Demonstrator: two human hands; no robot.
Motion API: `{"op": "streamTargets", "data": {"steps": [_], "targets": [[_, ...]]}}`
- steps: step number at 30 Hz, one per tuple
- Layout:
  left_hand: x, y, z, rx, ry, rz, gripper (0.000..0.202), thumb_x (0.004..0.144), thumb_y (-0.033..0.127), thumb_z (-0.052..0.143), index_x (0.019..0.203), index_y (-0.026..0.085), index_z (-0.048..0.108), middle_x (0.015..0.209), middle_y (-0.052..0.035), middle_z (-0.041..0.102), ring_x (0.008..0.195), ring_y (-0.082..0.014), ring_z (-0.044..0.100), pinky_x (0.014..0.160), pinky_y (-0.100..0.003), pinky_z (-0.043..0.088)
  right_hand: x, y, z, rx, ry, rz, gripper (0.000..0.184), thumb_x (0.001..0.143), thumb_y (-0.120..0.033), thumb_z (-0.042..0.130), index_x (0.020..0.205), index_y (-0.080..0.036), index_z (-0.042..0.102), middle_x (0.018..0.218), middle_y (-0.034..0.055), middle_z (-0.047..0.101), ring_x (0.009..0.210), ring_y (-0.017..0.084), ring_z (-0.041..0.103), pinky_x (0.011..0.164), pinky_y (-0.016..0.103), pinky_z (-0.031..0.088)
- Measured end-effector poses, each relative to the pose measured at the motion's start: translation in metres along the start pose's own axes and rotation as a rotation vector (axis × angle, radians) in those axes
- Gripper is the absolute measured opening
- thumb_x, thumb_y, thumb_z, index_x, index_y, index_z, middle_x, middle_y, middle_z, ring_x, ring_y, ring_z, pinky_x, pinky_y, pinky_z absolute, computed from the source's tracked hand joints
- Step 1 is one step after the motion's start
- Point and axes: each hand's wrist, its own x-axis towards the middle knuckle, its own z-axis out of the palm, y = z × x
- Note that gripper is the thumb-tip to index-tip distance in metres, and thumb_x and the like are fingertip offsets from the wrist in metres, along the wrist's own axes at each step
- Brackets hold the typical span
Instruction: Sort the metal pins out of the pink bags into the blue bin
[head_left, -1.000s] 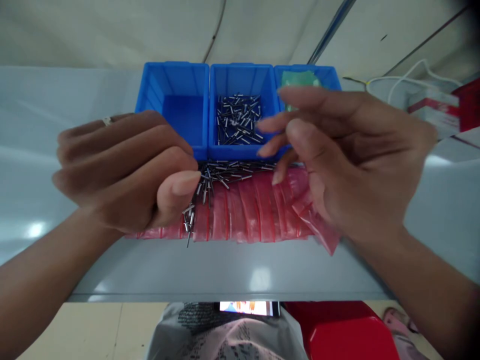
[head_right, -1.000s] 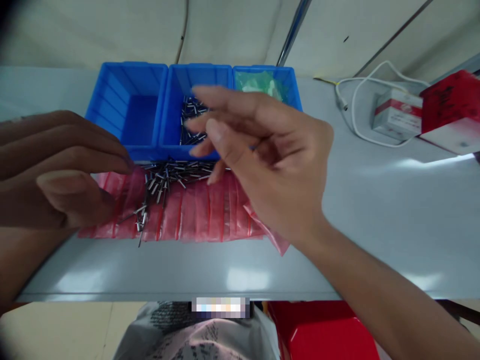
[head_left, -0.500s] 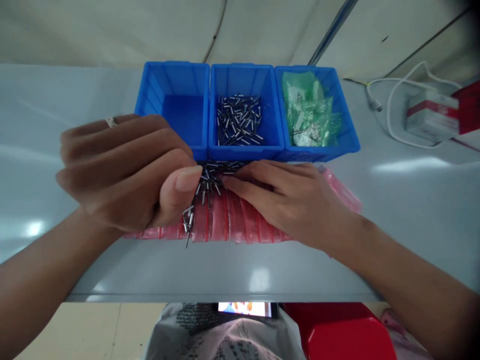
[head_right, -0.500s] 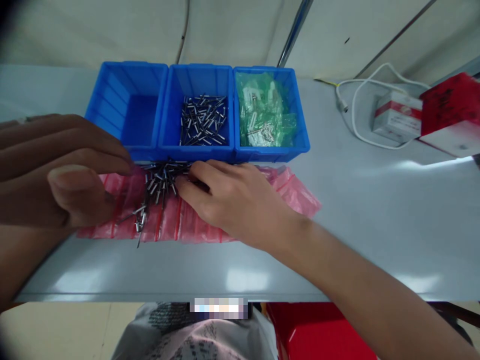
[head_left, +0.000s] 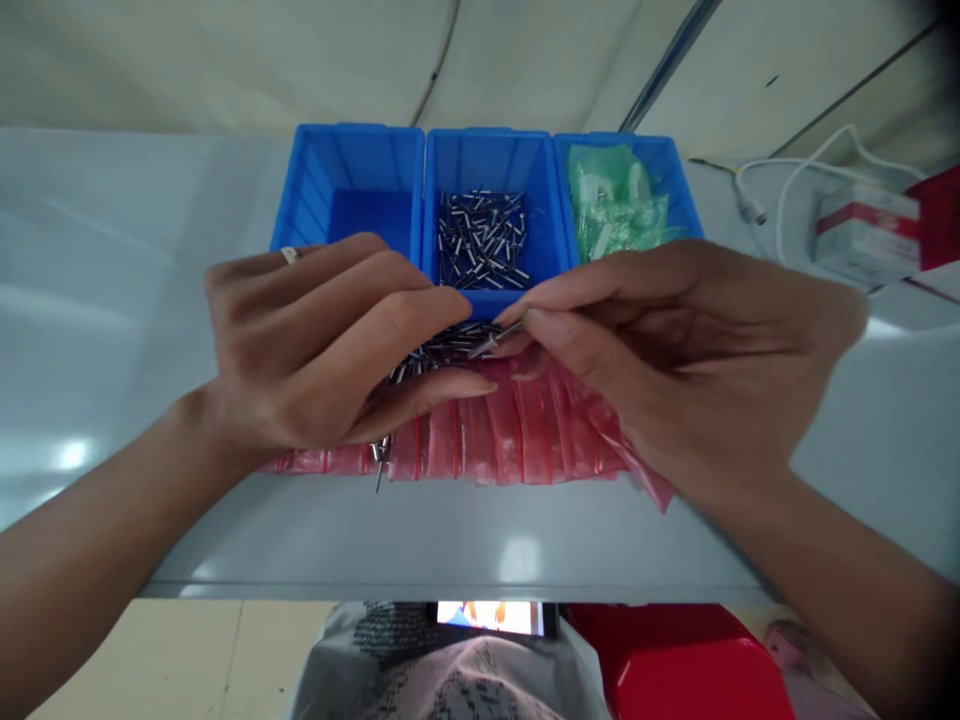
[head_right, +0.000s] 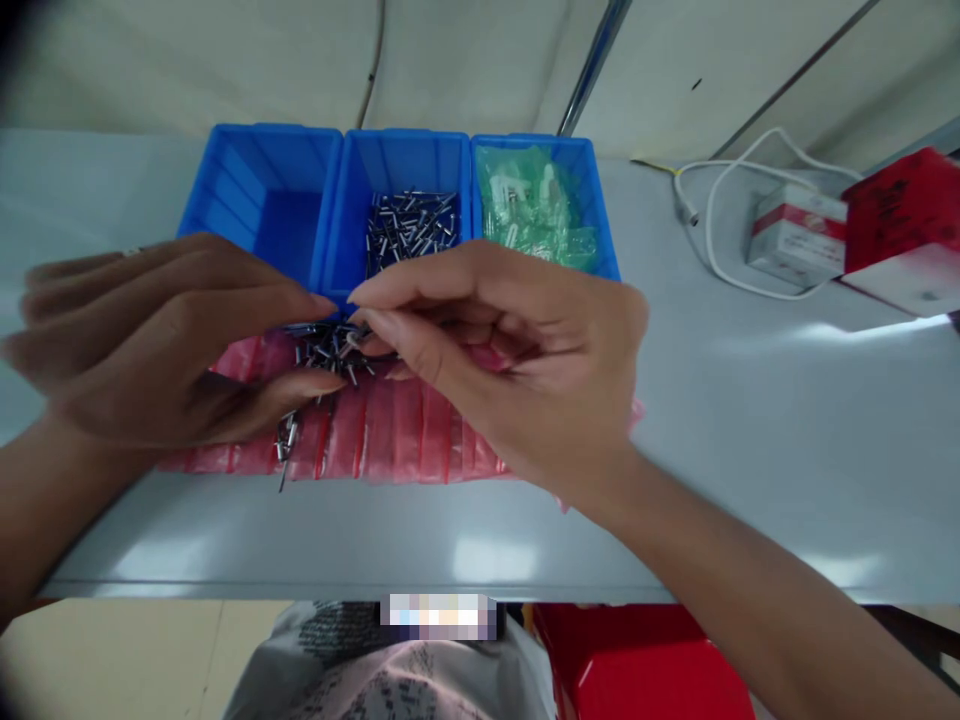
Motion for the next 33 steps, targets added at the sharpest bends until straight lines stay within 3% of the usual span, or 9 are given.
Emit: {"op": "streamTargets", "data": {"steps": [4, 9, 13, 16, 19, 22, 25, 28, 33], "targets": [[0.000, 0.005, -0.007, 0.068, -0.073, -0.031, 0.023, 0.100, 0.027, 0.082, 0.118, 0.020, 0.071, 0.095, -0.0003, 0.081, 0.075, -0.0209, 0.080, 0.055, -0.037, 0.054, 0.000, 0.001, 0.003, 0.086, 0.041, 0.100, 0.017, 0.092, -0.010, 0.089, 0.100, -0.025, 0.086, 0.094, -0.0089, 0.087, 0.083, 0.011, 0.085, 0.079, 0.021, 0.075], [-0.003, 0.004, 0.001, 0.019, 0.068, -0.055, 0.008, 0.103, 0.020, 0.074, 0.108, 0.014, 0.072, 0.085, -0.0012, 0.073, 0.068, -0.0171, 0.074, 0.050, -0.033, 0.047, 0.001, 0.000, 0.003, 0.064, 0.053, 0.121, 0.018, 0.091, -0.010, 0.090, 0.095, -0.027, 0.086, 0.090, -0.0098, 0.085, 0.081, 0.008, 0.080, 0.071, 0.017, 0.070], [-0.001, 0.000, 0.003, 0.015, 0.024, -0.020, 0.016, 0.103, 0.027, 0.078, 0.112, 0.016, 0.071, 0.090, -0.0008, 0.076, 0.071, -0.0174, 0.075, 0.050, -0.032, 0.047, 0.000, -0.002, 0.000, 0.009, 0.079, 0.154, 0.016, 0.091, -0.013, 0.091, 0.097, -0.027, 0.087, 0.094, -0.0088, 0.087, 0.077, 0.009, 0.081, 0.070, 0.019, 0.071], [-0.005, -0.004, 0.002, 0.049, 0.021, 0.003, 0.013, 0.108, 0.029, 0.068, 0.098, 0.021, 0.066, 0.080, 0.0023, 0.068, 0.065, -0.0146, 0.071, 0.049, -0.031, 0.038, -0.002, -0.003, 0.000, -0.107, 0.048, 0.104, 0.011, 0.092, -0.018, 0.092, 0.094, -0.028, 0.088, 0.093, -0.0092, 0.087, 0.081, 0.011, 0.081, 0.072, 0.023, 0.071], [-0.013, -0.008, 0.002, 0.058, 0.076, -0.093, 0.034, 0.113, 0.031, 0.053, 0.080, 0.024, 0.055, 0.070, 0.0027, 0.052, 0.063, -0.0121, 0.064, 0.053, -0.032, 0.029, -0.002, 0.001, -0.002, -0.240, 0.110, 0.110, 0.005, 0.097, -0.024, 0.089, 0.095, -0.029, 0.089, 0.091, -0.0092, 0.086, 0.077, 0.010, 0.078, 0.072, 0.026, 0.069], [-0.021, -0.012, 0.000, 0.067, 0.132, -0.193, 0.034, 0.111, 0.026, 0.055, 0.077, 0.023, 0.051, 0.069, 0.0028, 0.047, 0.063, -0.0097, 0.055, 0.059, -0.034, 0.027, 0.002, 0.009, -0.008, -0.376, 0.177, 0.048, 0.009, 0.103, -0.025, 0.082, 0.108, -0.028, 0.089, 0.100, -0.0046, 0.089, 0.081, 0.013, 0.080, 0.066, 0.030, 0.064], [-0.022, -0.014, -0.004, 0.043, 0.069, -0.213, 0.032, 0.106, 0.019, 0.060, 0.077, 0.023, 0.049, 0.069, 0.0030, 0.042, 0.062, -0.0087, 0.045, 0.061, -0.033, 0.028, 0.005, 0.014, -0.014, -0.512, 0.015, -0.286, 0.018, 0.104, -0.018, 0.078, 0.120, -0.022, 0.086, 0.121, 0.0040, 0.089, 0.094, 0.015, 0.082, 0.070, 0.031, 0.063], [-0.019, -0.012, -0.004, 0.054, 0.086, -0.237, 0.035, 0.102, 0.016, 0.063, 0.076, 0.024, 0.041, 0.069, 0.0027, 0.037, 0.062, -0.0090, 0.038, 0.061, -0.033, 0.025, 0.003, 0.016, -0.014, -0.655, -0.266, -0.565, 0.023, 0.103, -0.012, 0.077, 0.125, -0.017, 0.082, 0.114, 0.0044, 0.088, 0.089, 0.014, 0.081, 0.065, 0.029, 0.059], [-0.015, -0.014, -0.001, 0.033, 0.103, -0.198, 0.037, 0.093, 0.012, 0.067, 0.074, 0.023, 0.037, 0.067, 0.0033, 0.034, 0.058, -0.0079, 0.030, 0.058, -0.032, 0.021, -0.006, 0.015, -0.006, -0.846, -0.564, -0.597, 0.034, 0.110, -0.006, 0.061, 0.138, -0.018, 0.077, 0.123, 0.0058, 0.086, 0.106, 0.021, 0.082, 0.067, 0.031, 0.059]]}}
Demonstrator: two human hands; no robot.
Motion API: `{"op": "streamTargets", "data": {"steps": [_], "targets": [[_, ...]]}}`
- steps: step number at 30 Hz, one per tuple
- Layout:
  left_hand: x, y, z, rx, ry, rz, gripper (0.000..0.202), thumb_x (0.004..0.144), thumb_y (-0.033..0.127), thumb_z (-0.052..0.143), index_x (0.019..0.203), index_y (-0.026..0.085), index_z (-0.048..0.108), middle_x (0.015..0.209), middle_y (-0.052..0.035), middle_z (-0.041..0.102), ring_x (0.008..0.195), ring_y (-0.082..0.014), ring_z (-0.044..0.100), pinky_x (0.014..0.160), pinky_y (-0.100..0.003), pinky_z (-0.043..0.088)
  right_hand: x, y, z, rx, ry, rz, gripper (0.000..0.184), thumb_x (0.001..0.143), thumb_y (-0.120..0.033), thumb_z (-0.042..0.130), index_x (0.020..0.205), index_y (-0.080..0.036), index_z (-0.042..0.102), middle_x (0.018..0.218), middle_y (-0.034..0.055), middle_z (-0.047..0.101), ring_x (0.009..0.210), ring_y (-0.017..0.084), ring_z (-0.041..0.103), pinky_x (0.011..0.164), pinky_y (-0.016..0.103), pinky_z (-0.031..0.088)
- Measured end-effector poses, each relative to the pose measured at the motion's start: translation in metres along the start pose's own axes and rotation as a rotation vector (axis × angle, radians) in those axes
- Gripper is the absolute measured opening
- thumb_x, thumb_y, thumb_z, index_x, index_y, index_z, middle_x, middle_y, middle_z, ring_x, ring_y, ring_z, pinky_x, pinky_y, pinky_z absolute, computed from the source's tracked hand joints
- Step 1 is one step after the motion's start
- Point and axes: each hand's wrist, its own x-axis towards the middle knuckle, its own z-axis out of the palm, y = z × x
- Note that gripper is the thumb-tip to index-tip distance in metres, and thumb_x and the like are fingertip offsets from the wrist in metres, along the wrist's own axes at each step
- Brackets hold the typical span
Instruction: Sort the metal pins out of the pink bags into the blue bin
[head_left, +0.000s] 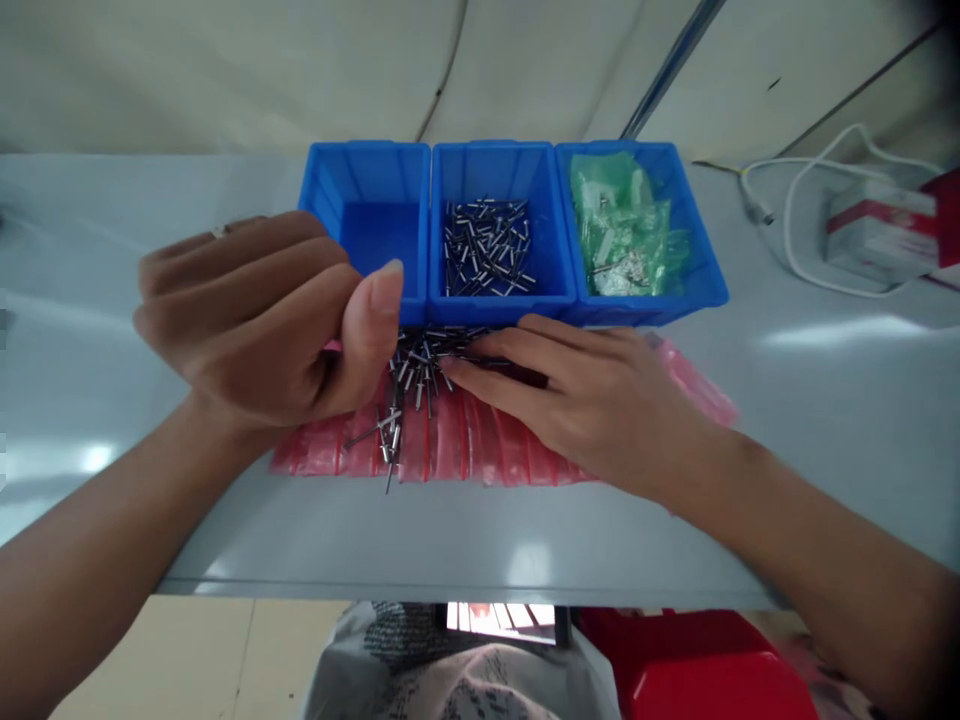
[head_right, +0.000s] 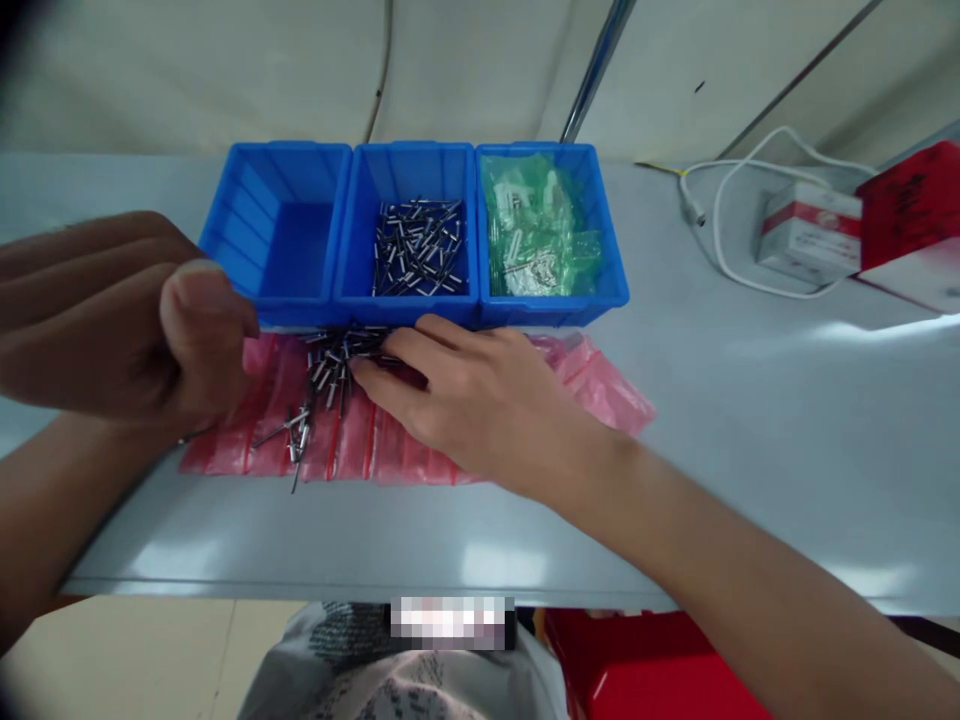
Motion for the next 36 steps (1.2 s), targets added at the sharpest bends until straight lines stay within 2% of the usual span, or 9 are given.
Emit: {"op": "streamTargets", "data": {"steps": [4, 8, 10, 13, 16, 21, 28, 32, 36], "targets": [[0.000, -0.006, 0.002, -0.029, 0.010, 0.056, 0.036, 0.090, 0.013, 0.068, 0.073, 0.024, 0.038, 0.065, 0.0029, 0.036, 0.058, -0.0090, 0.034, 0.056, -0.031, 0.020, 0.000, -0.002, 0.004, 0.032, -0.011, 0.053, 0.031, 0.112, -0.007, 0.057, 0.131, -0.015, 0.080, 0.116, 0.0071, 0.085, 0.103, 0.021, 0.081, 0.068, 0.031, 0.059], [-0.001, -0.006, 0.001, -0.027, -0.029, 0.070, 0.033, 0.093, 0.015, 0.065, 0.074, 0.024, 0.040, 0.068, 0.0029, 0.038, 0.057, -0.0088, 0.035, 0.058, -0.031, 0.021, -0.001, -0.001, 0.006, 0.055, 0.116, 0.140, 0.026, 0.112, -0.012, 0.063, 0.129, -0.016, 0.081, 0.111, 0.0050, 0.085, 0.097, 0.018, 0.082, 0.068, 0.030, 0.061], [0.000, -0.002, 0.002, -0.010, -0.029, 0.062, 0.028, 0.096, 0.019, 0.066, 0.077, 0.025, 0.046, 0.071, 0.0030, 0.044, 0.057, -0.0094, 0.043, 0.059, -0.031, 0.023, 0.000, -0.001, 0.003, 0.087, 0.161, 0.206, 0.028, 0.112, -0.014, 0.064, 0.135, -0.018, 0.079, 0.113, 0.0040, 0.084, 0.095, 0.016, 0.081, 0.068, 0.028, 0.061], [0.002, 0.006, 0.003, 0.018, -0.070, 0.044, 0.009, 0.099, 0.030, 0.072, 0.103, 0.026, 0.064, 0.080, 0.0040, 0.059, 0.068, -0.0145, 0.068, 0.059, -0.028, 0.035, 0.004, 0.001, -0.007, 0.233, 0.226, 0.259, 0.027, 0.111, -0.011, 0.066, 0.133, -0.019, 0.079, 0.113, 0.0045, 0.085, 0.097, 0.014, 0.082, 0.080, 0.026, 0.066], [0.005, 0.010, 0.004, 0.021, -0.158, 0.043, 0.036, 0.104, 0.042, 0.074, 0.134, 0.027, 0.063, 0.092, 0.0051, 0.070, 0.083, -0.0186, 0.081, 0.067, -0.027, 0.054, 0.007, 0.003, -0.014, 0.317, 0.260, 0.271, 0.020, 0.109, -0.012, 0.070, 0.125, -0.020, 0.079, 0.112, 0.0039, 0.087, 0.101, 0.012, 0.083, 0.090, 0.025, 0.068], [0.008, 0.007, 0.010, 0.035, -0.132, 0.180, 0.023, 0.103, 0.039, 0.076, 0.121, 0.026, 0.068, 0.094, 0.0062, 0.078, 0.076, -0.0174, 0.082, 0.060, -0.027, 0.057, 0.008, 0.006, -0.015, 0.476, 0.319, 0.306, 0.019, 0.103, -0.012, 0.078, 0.114, -0.027, 0.080, 0.107, -0.0026, 0.088, 0.097, 0.011, 0.084, 0.088, 0.025, 0.071], [0.009, 0.005, 0.008, -0.015, -0.112, 0.158, 0.014, 0.102, 0.035, 0.077, 0.115, 0.032, 0.073, 0.092, 0.0052, 0.080, 0.074, -0.0194, 0.080, 0.057, -0.032, 0.053, 0.010, 0.001, -0.013, 0.719, 0.402, 0.494, 0.014, 0.101, -0.014, 0.081, 0.109, -0.026, 0.085, 0.107, -0.0051, 0.088, 0.094, 0.012, 0.083, 0.093, 0.027, 0.073], [0.007, 0.005, 0.002, -0.007, -0.122, 0.209, 0.026, 0.096, 0.024, 0.080, 0.120, 0.025, 0.071, 0.092, -0.0013, 0.079, 0.073, -0.0230, 0.078, 0.056, -0.034, 0.049, 0.013, -0.002, -0.013, 0.897, 0.525, 0.615, 0.015, 0.094, -0.010, 0.089, 0.101, -0.023, 0.087, 0.095, -0.0071, 0.087, 0.081, 0.007, 0.078, 0.078, 0.018, 0.069], [0.005, 0.008, 0.001, 0.020, -0.106, 0.126, 0.011, 0.101, 0.024, 0.070, 0.113, 0.023, 0.069, 0.088, -0.0015, 0.074, 0.075, -0.0225, 0.077, 0.059, -0.034, 0.048, 0.017, -0.001, -0.014, 0.958, 0.558, 0.644, 0.015, 0.092, -0.007, 0.089, 0.097, -0.021, 0.087, 0.085, -0.0060, 0.084, 0.073, 0.008, 0.079, 0.067, 0.018, 0.068]]}}
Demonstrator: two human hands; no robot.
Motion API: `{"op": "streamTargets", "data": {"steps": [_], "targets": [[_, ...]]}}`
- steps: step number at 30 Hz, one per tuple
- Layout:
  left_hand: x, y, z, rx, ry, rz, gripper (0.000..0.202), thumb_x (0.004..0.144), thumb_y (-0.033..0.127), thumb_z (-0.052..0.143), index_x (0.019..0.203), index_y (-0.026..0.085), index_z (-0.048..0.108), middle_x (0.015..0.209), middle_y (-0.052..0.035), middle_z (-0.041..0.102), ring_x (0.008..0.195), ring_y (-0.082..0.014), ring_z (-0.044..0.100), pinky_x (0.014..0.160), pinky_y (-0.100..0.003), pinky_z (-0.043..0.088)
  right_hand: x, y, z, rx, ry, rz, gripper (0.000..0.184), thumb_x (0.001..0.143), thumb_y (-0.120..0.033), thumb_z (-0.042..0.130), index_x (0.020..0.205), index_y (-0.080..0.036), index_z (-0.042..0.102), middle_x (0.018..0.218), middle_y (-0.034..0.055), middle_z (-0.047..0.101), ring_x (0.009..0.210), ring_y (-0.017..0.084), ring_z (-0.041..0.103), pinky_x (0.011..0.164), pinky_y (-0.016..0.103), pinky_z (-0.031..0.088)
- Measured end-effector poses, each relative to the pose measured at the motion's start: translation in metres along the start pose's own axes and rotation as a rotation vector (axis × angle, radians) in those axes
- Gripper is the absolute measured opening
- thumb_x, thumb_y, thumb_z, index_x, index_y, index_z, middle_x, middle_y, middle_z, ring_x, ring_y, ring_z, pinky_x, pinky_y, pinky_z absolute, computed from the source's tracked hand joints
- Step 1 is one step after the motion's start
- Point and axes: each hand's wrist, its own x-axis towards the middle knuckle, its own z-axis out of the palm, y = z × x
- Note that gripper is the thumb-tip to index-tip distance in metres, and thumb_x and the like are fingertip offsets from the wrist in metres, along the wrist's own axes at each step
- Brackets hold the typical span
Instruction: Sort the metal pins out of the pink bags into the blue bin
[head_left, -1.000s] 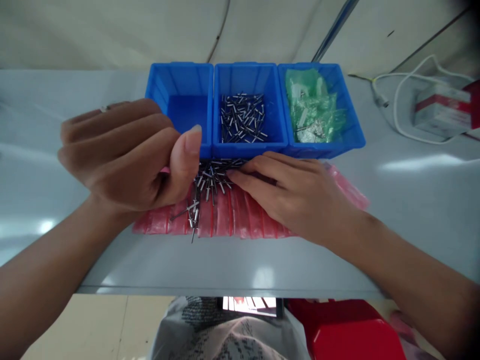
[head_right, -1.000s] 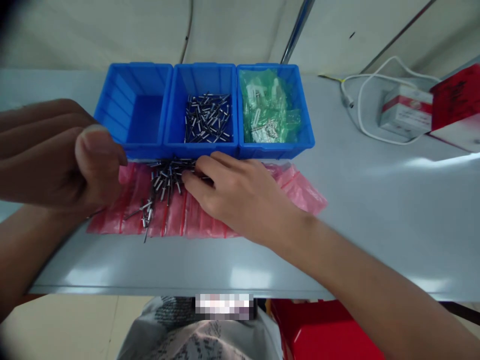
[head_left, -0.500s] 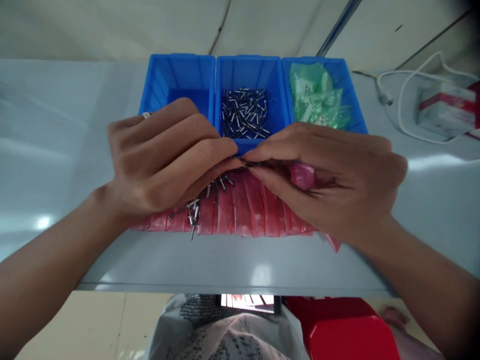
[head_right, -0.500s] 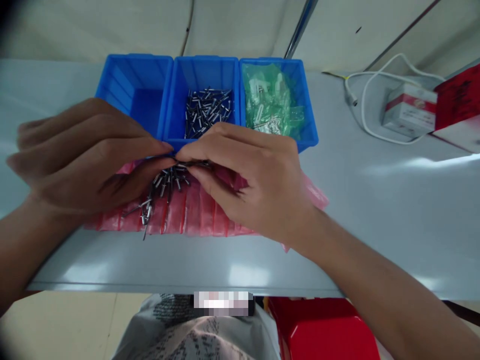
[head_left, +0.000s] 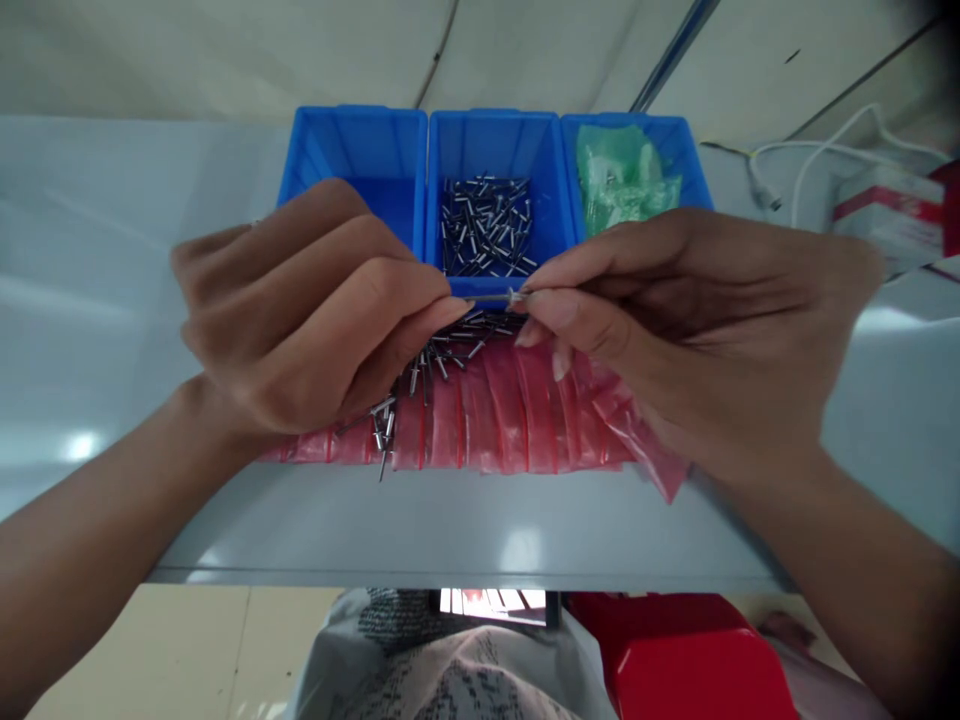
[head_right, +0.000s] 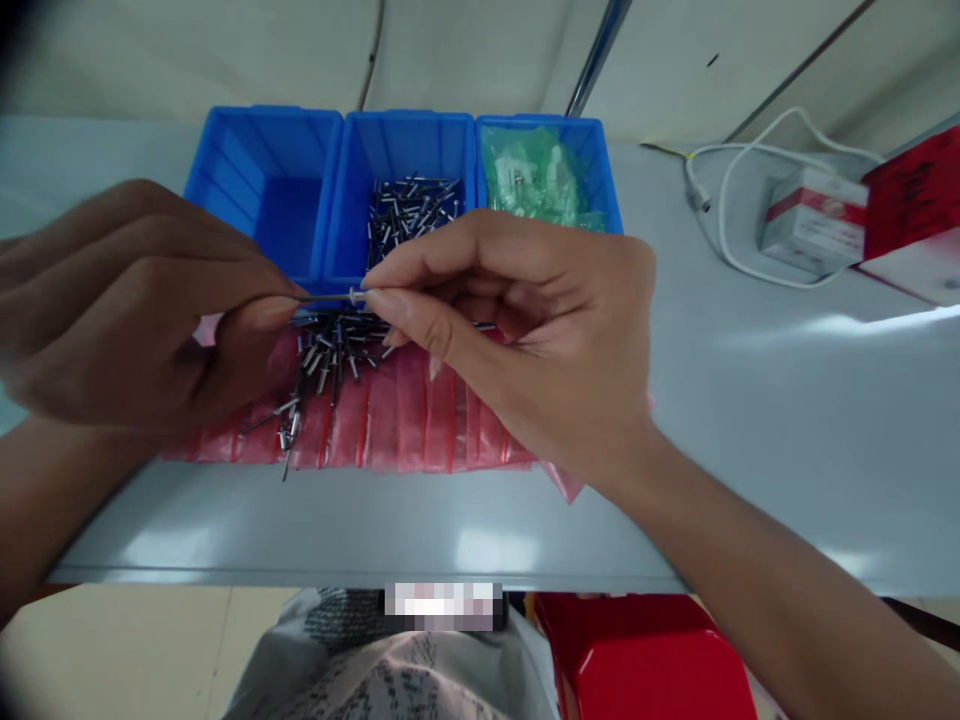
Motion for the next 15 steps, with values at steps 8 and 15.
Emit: {"op": "streamTargets", "data": {"steps": [8, 15], "targets": [[-0.003, 0.011, 0.010, -0.189, 0.009, -0.423, 0.037, 0.098, 0.063, 0.080, 0.116, 0.033, 0.073, 0.103, -0.0014, 0.076, 0.101, -0.0276, 0.084, 0.072, -0.042, 0.069, 0.001, 0.000, 0.001, 0.006, 0.002, -0.008, 0.021, 0.089, -0.005, 0.090, 0.094, -0.025, 0.088, 0.085, -0.0058, 0.085, 0.071, 0.009, 0.078, 0.067, 0.019, 0.070], [-0.013, -0.001, 0.011, -0.294, 0.056, -0.707, 0.054, 0.092, 0.083, 0.072, 0.103, 0.031, 0.076, 0.097, -0.0052, 0.073, 0.110, -0.0328, 0.083, 0.078, -0.049, 0.071, 0.003, 0.006, -0.002, 0.092, 0.018, 0.092, 0.018, 0.092, -0.008, 0.088, 0.095, -0.025, 0.089, 0.083, -0.0042, 0.085, 0.060, 0.006, 0.072, 0.050, 0.017, 0.058]]}}
